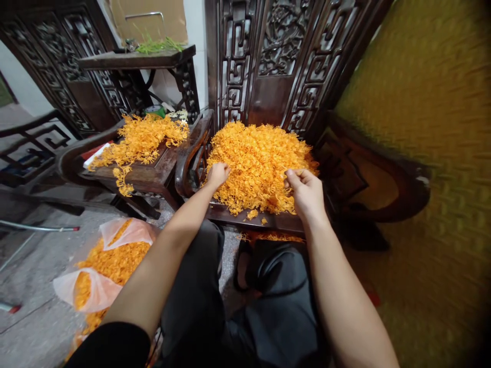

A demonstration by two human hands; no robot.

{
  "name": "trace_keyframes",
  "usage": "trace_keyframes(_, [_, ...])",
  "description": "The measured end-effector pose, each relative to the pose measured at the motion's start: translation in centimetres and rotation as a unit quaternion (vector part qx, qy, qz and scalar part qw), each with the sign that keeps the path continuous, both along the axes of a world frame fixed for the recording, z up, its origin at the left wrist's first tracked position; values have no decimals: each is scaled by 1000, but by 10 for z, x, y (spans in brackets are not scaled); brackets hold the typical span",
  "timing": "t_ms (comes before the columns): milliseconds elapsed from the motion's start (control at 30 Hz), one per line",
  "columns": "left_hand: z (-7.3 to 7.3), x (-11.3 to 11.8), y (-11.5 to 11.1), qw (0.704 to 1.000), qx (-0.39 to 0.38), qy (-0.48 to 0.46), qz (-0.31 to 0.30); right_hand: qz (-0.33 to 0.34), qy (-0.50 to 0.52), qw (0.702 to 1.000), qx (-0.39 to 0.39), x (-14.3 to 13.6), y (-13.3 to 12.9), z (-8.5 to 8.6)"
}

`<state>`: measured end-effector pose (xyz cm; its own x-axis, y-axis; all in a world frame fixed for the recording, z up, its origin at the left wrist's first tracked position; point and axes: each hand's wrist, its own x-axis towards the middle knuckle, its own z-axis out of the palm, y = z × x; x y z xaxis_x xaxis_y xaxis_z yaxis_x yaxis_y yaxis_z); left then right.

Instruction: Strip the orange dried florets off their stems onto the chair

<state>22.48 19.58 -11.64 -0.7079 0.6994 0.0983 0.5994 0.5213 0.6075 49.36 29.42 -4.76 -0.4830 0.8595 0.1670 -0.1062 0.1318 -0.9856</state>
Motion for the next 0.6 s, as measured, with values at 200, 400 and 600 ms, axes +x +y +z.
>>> trace_keyframes(200, [11,-5,9,960,184,-212,-7,6,-19,1000,6,-1,4,-1])
trace_keyframes(400, [35,2,0,940,295,-162,-54,53,-92,990,89,-25,-9,1])
trace_keyframes(600, [60,29,-6,927,289,-201,-133,64,-166,958,223,-65,-12,7])
